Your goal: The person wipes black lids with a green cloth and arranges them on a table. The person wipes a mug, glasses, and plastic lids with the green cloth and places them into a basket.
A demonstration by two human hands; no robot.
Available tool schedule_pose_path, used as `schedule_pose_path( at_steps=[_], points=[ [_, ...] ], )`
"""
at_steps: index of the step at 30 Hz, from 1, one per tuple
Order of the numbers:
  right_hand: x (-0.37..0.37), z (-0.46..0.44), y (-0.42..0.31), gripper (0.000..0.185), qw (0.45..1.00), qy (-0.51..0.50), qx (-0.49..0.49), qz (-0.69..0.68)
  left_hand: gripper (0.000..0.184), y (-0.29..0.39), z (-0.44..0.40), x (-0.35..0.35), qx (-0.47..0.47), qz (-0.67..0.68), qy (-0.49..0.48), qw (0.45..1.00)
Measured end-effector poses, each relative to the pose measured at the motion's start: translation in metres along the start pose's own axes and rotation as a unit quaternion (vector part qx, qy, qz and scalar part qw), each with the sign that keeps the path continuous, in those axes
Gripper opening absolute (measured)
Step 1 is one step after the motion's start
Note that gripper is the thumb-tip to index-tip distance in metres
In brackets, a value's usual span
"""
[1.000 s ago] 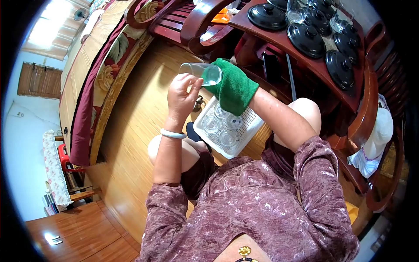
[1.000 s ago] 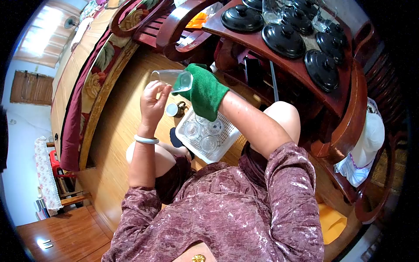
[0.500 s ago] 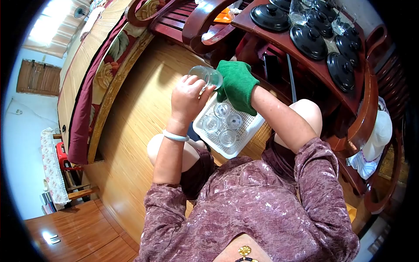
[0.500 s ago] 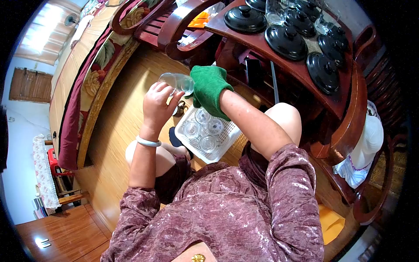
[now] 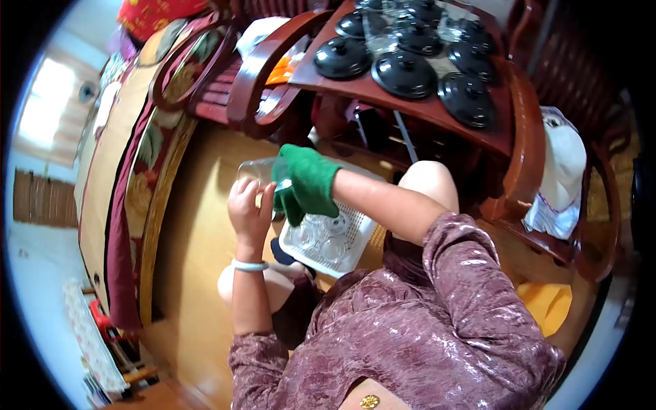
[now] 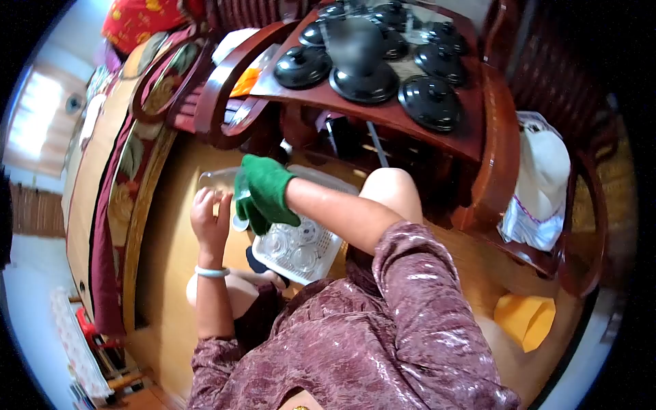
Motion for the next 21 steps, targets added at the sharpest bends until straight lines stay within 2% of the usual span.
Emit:
schedule_pose_path(
  at_steps=[1,2,3,5,6,7,9,10,11,13,14,16,17,18,19,21],
  points=[
    [-0.038,-0.01,-0.026,0.024,0.982,-0.134,0.069,0.112,0.022,0.001,-0.001,-0.001,0.023,-0.03,-0.003,0.999],
    [-0.047,-0.014,-0.034,0.032,0.962,-0.148,0.214,0.08,0.022,0.001,-0.001,0.0,0.043,-0.047,-0.004,0.998],
    [-0.043,-0.012,-0.03,0.032,0.965,-0.103,0.223,0.091,0.022,0.003,-0.002,-0.001,0.055,-0.044,-0.005,0.998],
    [-0.062,-0.026,-0.037,0.033,0.93,-0.163,0.325,0.058,0.012,0.005,-0.003,-0.007,0.072,-0.089,0.024,0.993],
    [-0.082,-0.028,-0.045,0.033,0.912,-0.235,0.333,0.043,0.012,0.002,-0.004,-0.009,0.056,-0.085,0.029,0.994],
    [-0.082,-0.027,-0.045,0.023,0.926,-0.22,0.303,0.043,0.011,0.005,-0.007,-0.011,0.054,-0.085,0.058,0.993],
    [-0.074,-0.023,-0.04,0.022,0.954,-0.15,0.259,0.028,0.01,0.003,-0.012,-0.014,0.034,-0.043,0.106,0.993],
    [-0.087,-0.024,-0.047,0.011,0.945,-0.2,0.259,0.012,0.011,0.005,-0.017,-0.013,0.022,-0.018,0.134,0.991],
    [-0.088,-0.021,-0.053,0.007,0.963,-0.203,0.136,0.113,0.009,0.007,-0.024,-0.012,0.032,0.002,0.139,0.99],
    [-0.089,-0.013,-0.053,0.019,0.962,-0.206,-0.045,0.172,0.006,0.017,-0.041,-0.008,0.047,0.066,0.144,0.986],
    [-0.103,-0.015,-0.059,0.021,0.95,-0.263,-0.037,0.167,0.004,0.031,-0.054,-0.007,0.048,0.091,0.13,0.986],
    [-0.107,-0.025,-0.058,0.02,0.924,-0.341,0.131,0.116,0.006,0.056,-0.082,0.002,0.049,0.156,0.109,0.98],
    [-0.114,-0.029,-0.062,0.028,0.893,-0.376,0.219,0.112,0.008,0.065,-0.097,0.007,0.072,0.172,0.101,0.977],
    [-0.126,-0.019,-0.069,0.033,0.904,-0.377,0.133,0.152,0.008,0.075,-0.113,0.015,0.103,0.187,0.086,0.973],
    [-0.126,-0.018,-0.068,0.033,0.905,-0.372,0.135,0.153,0.009,0.095,-0.133,0.022,0.132,0.203,0.071,0.968],
    [-0.117,-0.019,-0.058,0.032,0.915,-0.347,0.16,0.132,0.008,0.116,-0.164,0.042,0.116,0.209,0.036,0.97]
  ],
)
Point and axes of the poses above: each hand's wrist, its own z-axis away from the middle knuckle, its own x-axis out of the palm, y = z × x, the point moved 2 cm from there along -z, towards the middle knuckle, and after that the axes turned 2 degrees about z, right-handed, at the moved point
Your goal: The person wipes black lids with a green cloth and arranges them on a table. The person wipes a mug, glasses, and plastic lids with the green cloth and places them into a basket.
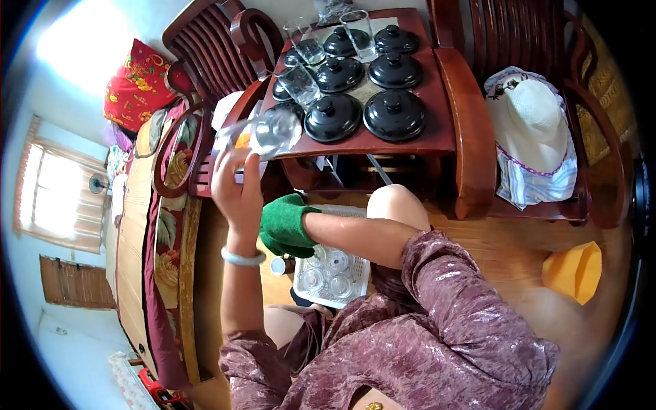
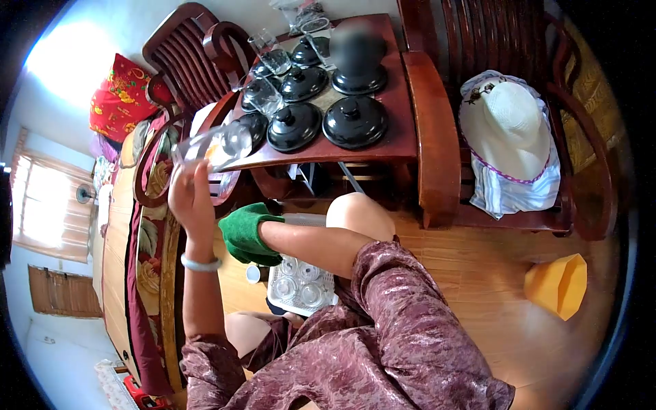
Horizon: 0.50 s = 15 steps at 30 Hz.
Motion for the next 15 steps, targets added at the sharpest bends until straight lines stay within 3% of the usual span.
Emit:
schedule_pose_path(
  at_steps=[2,4,5,7,8,10,12,13,15],
  points=[
    [0.009,-0.007,0.004,0.029,0.998,0.056,-0.028,-0.003,0.008,-0.01,-0.031,0.03,-0.001,0.01,-0.046,0.999],
    [0.009,-0.005,0.008,0.031,0.978,0.061,0.065,-0.19,0.012,-0.002,-0.061,0.06,-0.021,-0.027,-0.088,0.996],
    [0.008,-0.005,0.009,0.031,0.977,0.064,0.066,-0.19,0.014,0.001,-0.073,0.075,-0.012,-0.025,-0.098,0.995],
    [0.007,-0.006,0.009,0.039,0.997,0.047,0.03,-0.047,0.021,-0.006,-0.091,0.106,-0.017,-0.001,-0.11,0.994],
    [0.006,-0.007,0.009,0.043,0.999,0.038,0.012,0.024,0.032,0.002,-0.1,0.115,-0.022,-0.055,-0.137,0.989],
    [0.008,-0.007,0.013,0.043,0.999,0.041,0.025,-0.017,0.037,0.004,-0.112,0.134,-0.031,-0.094,-0.187,0.977],
    [0.013,-0.005,0.019,0.039,0.975,0.079,0.01,-0.206,0.037,-0.005,-0.118,0.154,-0.004,-0.122,-0.204,0.971],
    [0.018,-0.006,0.022,0.037,0.933,0.088,-0.005,-0.348,0.038,-0.005,-0.12,0.16,-0.023,-0.127,-0.224,0.966],
    [0.03,-0.011,0.024,0.035,0.789,0.075,-0.05,-0.607,0.039,-0.007,-0.123,0.171,-0.041,-0.132,-0.244,0.96]
  ],
)
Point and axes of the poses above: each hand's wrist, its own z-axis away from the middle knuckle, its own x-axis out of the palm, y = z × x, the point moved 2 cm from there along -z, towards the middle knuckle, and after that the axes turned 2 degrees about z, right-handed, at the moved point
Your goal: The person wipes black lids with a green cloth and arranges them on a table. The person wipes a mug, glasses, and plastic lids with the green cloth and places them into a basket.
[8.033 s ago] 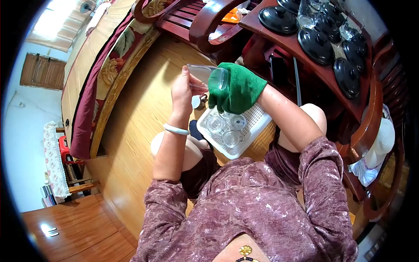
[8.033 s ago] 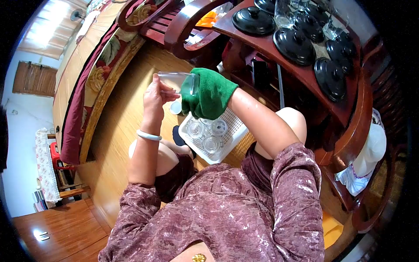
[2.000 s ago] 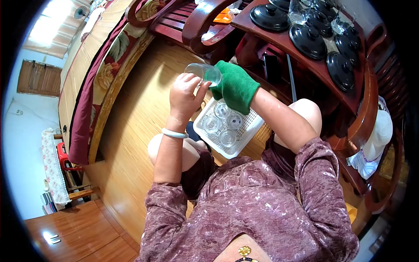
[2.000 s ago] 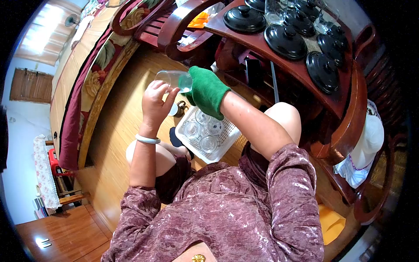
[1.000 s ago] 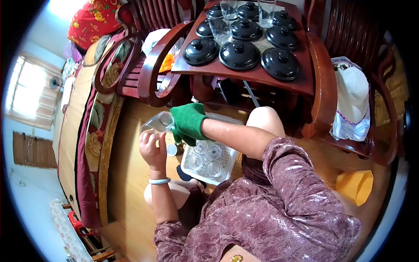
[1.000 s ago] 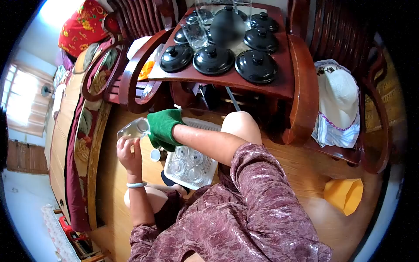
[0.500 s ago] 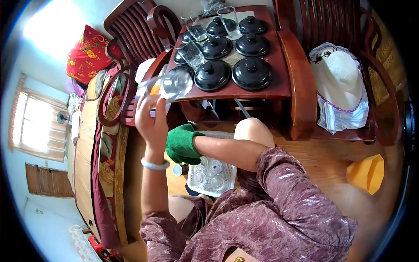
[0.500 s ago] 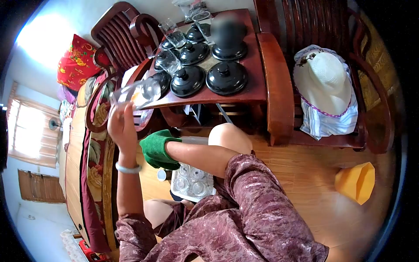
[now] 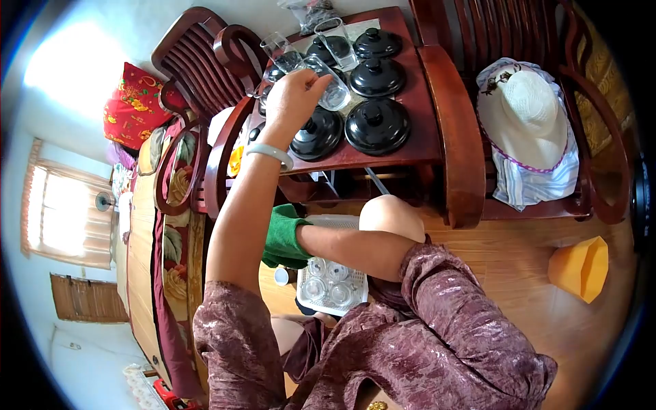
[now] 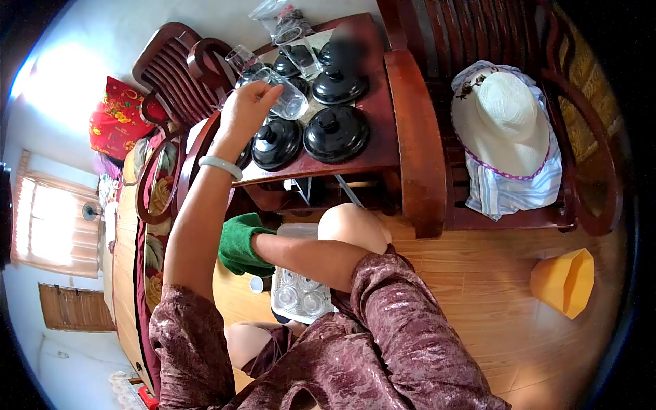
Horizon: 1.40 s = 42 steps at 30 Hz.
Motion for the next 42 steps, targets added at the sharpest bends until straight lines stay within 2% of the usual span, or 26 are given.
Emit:
schedule_pose_path(
  at_steps=[2,4,5,6,7,8,9,10,11,12,13,17,20,24,25,26,27,28,30,31,34,36,37,39,42],
  points=[
    [0.005,-0.004,0.007,0.035,0.984,-0.039,-0.012,-0.175,0.04,0.0,-0.006,0.007,-0.011,-0.012,-0.036,0.999],
    [0.009,-0.008,0.009,0.036,0.975,-0.054,-0.011,-0.214,0.04,0.001,-0.011,0.012,-0.011,-0.028,-0.047,0.998],
    [0.011,-0.014,0.006,0.036,0.998,-0.053,-0.017,-0.04,0.04,0.001,-0.012,0.013,-0.011,-0.045,-0.058,0.997],
    [0.014,-0.021,0.001,0.038,0.989,-0.05,-0.021,0.136,0.04,0.001,-0.014,0.015,-0.011,-0.044,-0.058,0.997],
    [0.015,-0.027,-0.005,0.042,0.95,-0.046,-0.025,0.309,0.04,0.0,-0.015,0.018,-0.013,-0.036,-0.063,0.997],
    [0.016,-0.031,-0.01,0.046,0.88,-0.042,-0.027,0.472,0.04,-0.002,-0.016,0.02,-0.015,-0.026,-0.069,0.997],
    [0.016,-0.033,-0.012,0.051,0.784,-0.036,-0.029,0.619,0.04,-0.004,-0.017,0.022,-0.015,-0.025,-0.069,0.997],
    [0.012,-0.021,-0.013,0.051,0.784,-0.037,-0.027,0.619,0.041,-0.005,-0.018,0.024,-0.016,-0.025,-0.079,0.996],
    [0.004,0.001,-0.015,0.037,0.939,-0.007,0.018,0.344,0.042,-0.006,-0.018,0.025,-0.018,-0.026,-0.089,0.995],
    [-0.001,0.013,-0.015,0.028,0.997,0.025,0.062,0.033,0.042,-0.006,-0.018,0.025,-0.019,-0.024,-0.089,0.996],
    [0.002,0.011,-0.01,0.028,0.996,0.032,0.046,-0.065,0.042,-0.005,-0.018,0.025,-0.006,-0.043,-0.091,0.995],
    [0.012,0.002,0.0,0.028,0.989,0.044,0.018,-0.138,0.043,-0.002,-0.021,0.026,0.024,-0.083,-0.108,0.99],
    [0.016,0.001,0.004,0.028,0.985,0.06,0.019,-0.162,0.043,-0.002,-0.023,0.028,0.006,-0.083,-0.131,0.988],
    [0.023,-0.005,0.012,0.03,0.983,0.089,0.027,-0.159,0.043,-0.003,-0.021,0.029,0.011,-0.091,-0.133,0.987],
    [0.027,-0.011,0.02,0.03,0.983,0.086,0.027,-0.159,0.044,-0.004,-0.019,0.03,0.045,-0.104,-0.105,0.988],
    [0.028,-0.022,0.035,0.03,0.989,0.142,-0.027,-0.027,0.045,-0.004,-0.018,0.03,0.08,-0.117,-0.075,0.987],
    [0.031,-0.034,0.053,0.031,0.972,0.194,-0.082,0.105,0.045,-0.002,-0.016,0.028,0.077,-0.118,-0.073,0.987],
    [0.034,-0.046,0.07,0.031,0.932,0.24,-0.135,0.234,0.045,0.002,-0.014,0.025,0.078,-0.131,-0.071,0.986],
    [0.042,-0.056,0.087,0.031,0.789,0.316,-0.233,0.473,0.045,0.003,-0.011,0.023,0.088,-0.143,-0.048,0.985],
    [0.04,-0.053,0.081,0.031,0.789,0.314,-0.234,0.474,0.045,0.004,-0.009,0.02,0.086,-0.143,-0.047,0.985],
    [0.024,-0.028,0.023,0.04,0.81,0.137,-0.152,0.549,0.041,0.003,-0.001,0.006,0.115,-0.119,0.042,0.985],
    [0.024,-0.018,0.003,0.046,0.805,0.01,-0.096,0.585,0.033,0.0,0.01,-0.008,0.114,-0.097,0.079,0.986],
    [0.032,-0.037,0.036,0.032,0.876,0.095,-0.111,0.459,0.03,-0.004,0.017,-0.017,0.108,-0.088,0.09,0.986],
    [0.023,-0.005,-0.021,0.019,0.771,-0.067,-0.01,0.633,0.016,-0.01,0.039,-0.039,0.09,-0.015,0.126,0.988],
    [0.016,0.02,-0.03,0.019,0.726,-0.046,-0.105,0.678,0.011,-0.04,0.083,-0.072,0.106,-0.025,0.217,0.97]
  ],
)
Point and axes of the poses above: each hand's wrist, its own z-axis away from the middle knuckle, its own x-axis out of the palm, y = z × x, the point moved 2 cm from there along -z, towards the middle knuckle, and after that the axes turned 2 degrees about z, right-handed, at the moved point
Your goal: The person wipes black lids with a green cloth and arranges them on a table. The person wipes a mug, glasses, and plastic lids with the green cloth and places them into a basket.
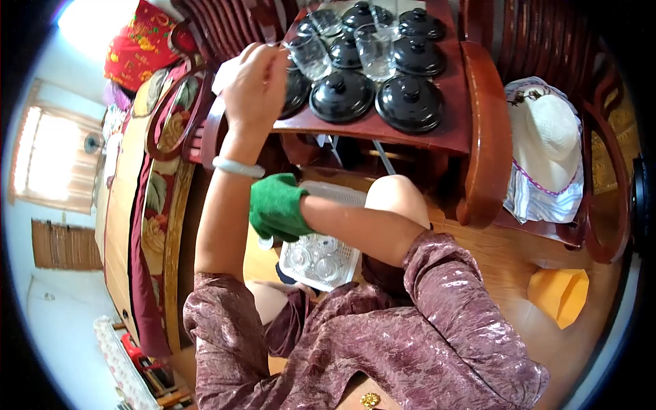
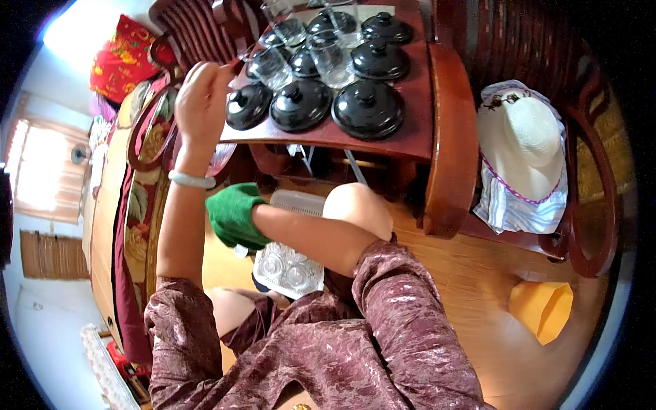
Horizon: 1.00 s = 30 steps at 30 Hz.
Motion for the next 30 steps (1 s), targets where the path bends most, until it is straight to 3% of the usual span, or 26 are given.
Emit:
schedule_pose_path(
  at_steps=[1,2,3,6,8,9,10,13,14,15,16,17,19,21,23,24,25,26,27,28,29,30],
  points=[
    [-0.002,0.001,0.001,0.018,1.0,0.01,-0.007,0.008,0.012,-0.008,0.015,-0.016,-0.002,0.006,0.032,0.999],
    [-0.014,0.0,0.003,0.015,0.998,-0.04,0.036,-0.036,0.012,-0.006,0.034,-0.033,-0.061,0.05,0.04,0.996],
    [-0.014,0.005,0.004,0.014,1.0,-0.011,-0.006,0.003,0.018,-0.01,0.054,-0.046,-0.095,0.074,0.076,0.99],
    [0.0,0.003,0.01,0.01,0.998,0.058,-0.002,-0.039,0.032,-0.035,0.125,-0.084,-0.154,0.048,0.093,0.983],
    [0.014,-0.003,0.015,0.013,0.99,0.098,0.047,-0.09,0.036,-0.039,0.178,-0.1,-0.298,0.102,0.096,0.944],
    [0.015,-0.004,0.016,0.013,0.991,0.092,0.044,-0.088,0.038,-0.042,0.203,-0.105,-0.275,0.078,0.091,0.954],
    [0.015,-0.003,0.017,0.014,0.991,0.097,0.026,-0.088,0.038,-0.046,0.23,-0.108,-0.314,0.079,0.092,0.942],
    [0.036,-0.008,0.016,0.018,0.984,0.114,0.038,-0.129,0.033,-0.071,0.32,-0.11,-0.505,0.174,0.103,0.839],
    [0.039,-0.01,0.018,0.005,0.943,0.145,0.043,-0.295,0.033,-0.076,0.325,-0.109,-0.604,0.202,0.095,0.765],
    [0.044,-0.011,0.018,0.007,0.873,0.169,0.047,-0.455,0.033,-0.077,0.333,-0.11,-0.697,0.226,0.084,0.675],
    [0.045,-0.013,0.018,0.005,0.901,0.12,0.059,-0.413,0.034,-0.081,0.337,-0.108,-0.667,0.335,0.112,0.655],
    [0.043,-0.013,0.016,0.005,0.904,0.114,0.059,-0.408,0.031,-0.089,0.339,-0.105,-0.664,0.446,0.161,0.578],
    [0.036,-0.011,0.012,0.005,0.928,0.153,0.038,-0.338,0.026,-0.092,0.341,-0.104,-0.662,0.449,0.173,0.574],
    [0.038,-0.015,0.013,0.003,0.925,0.122,0.067,-0.353,0.026,-0.091,0.342,-0.105,-0.67,0.444,0.176,0.569],
    [0.038,-0.015,0.011,0.005,0.943,0.254,-0.14,-0.162,0.027,-0.096,0.355,-0.106,-0.677,0.471,0.175,0.538],
    [0.051,-0.019,0.01,0.014,0.878,0.167,-0.004,-0.449,0.027,-0.103,0.364,-0.107,-0.672,0.48,0.18,0.534],
    [0.074,-0.027,0.017,0.025,0.796,0.183,-0.08,-0.571,0.027,-0.106,0.369,-0.111,-0.669,0.486,0.188,0.53],
    [0.071,-0.03,0.021,0.028,0.724,0.117,0.004,-0.68,0.026,-0.11,0.372,-0.115,-0.653,0.494,0.193,0.541],
    [0.071,-0.026,0.024,0.022,0.734,0.123,0.021,-0.667,0.024,-0.111,0.376,-0.119,-0.64,0.498,0.198,0.551],
    [0.042,-0.022,0.016,0.015,0.434,0.048,0.193,-0.879,0.022,-0.106,0.375,-0.123,-0.653,0.477,0.211,0.549],
    [0.037,-0.022,0.016,0.026,0.482,0.076,0.207,-0.848,0.021,-0.1,0.368,-0.126,-0.662,0.458,0.222,0.551],
    [0.04,-0.025,0.024,0.025,0.433,0.072,0.23,-0.869,0.019,-0.095,0.365,-0.128,-0.669,0.441,0.227,0.554]
  ],
)
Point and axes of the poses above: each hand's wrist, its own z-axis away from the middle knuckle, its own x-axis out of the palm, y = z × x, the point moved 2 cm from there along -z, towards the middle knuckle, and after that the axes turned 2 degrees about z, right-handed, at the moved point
